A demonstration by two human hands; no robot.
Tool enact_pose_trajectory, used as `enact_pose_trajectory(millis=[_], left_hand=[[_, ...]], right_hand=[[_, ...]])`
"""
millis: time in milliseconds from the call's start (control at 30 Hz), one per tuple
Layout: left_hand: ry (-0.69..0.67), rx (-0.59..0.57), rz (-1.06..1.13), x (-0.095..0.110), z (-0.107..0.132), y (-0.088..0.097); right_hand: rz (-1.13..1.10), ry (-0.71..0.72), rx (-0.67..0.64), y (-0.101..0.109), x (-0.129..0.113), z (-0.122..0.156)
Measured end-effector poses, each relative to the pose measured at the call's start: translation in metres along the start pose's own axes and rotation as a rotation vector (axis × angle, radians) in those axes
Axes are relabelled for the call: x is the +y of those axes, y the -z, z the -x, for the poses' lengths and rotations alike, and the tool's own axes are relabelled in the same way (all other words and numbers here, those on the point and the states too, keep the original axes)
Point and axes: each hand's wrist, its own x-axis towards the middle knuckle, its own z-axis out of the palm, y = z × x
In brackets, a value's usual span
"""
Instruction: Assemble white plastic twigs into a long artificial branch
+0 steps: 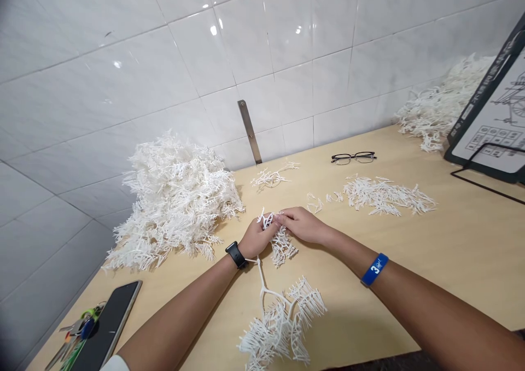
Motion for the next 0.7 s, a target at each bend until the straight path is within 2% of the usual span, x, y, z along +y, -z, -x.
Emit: enact_pose_trajectory(millis=[100,300,500,633,700], left_hand=[[0.042,-0.036,0.113,0.0011,-0.0016,0.0035],[0.169,-0.008,0.25,0.0032,-0.0024,0.0106],[0.175,-0.102,0.24,0.0047,-0.0025,0.0093],[0.199,-0.077,0.265,0.0016,-0.0021,0.0091],[0.224,-0.103,0.322,0.0007,-0.0019,0.0107]], right_hand=[[-0.111,-0.034,-0.059,-0.0001,0.0029,0.0001],[-0.339,-0.067,-0.093,0.0026,0.0083,-0.0025],[-0.384,-0.095,-0.127,0.0015,0.0035,-0.0005],[-0.461,-0.073,-0.166,-0.0001,0.0031,0.0015],[-0.48,-0.076,-0.208,0.0018,0.0032,0.0032]])
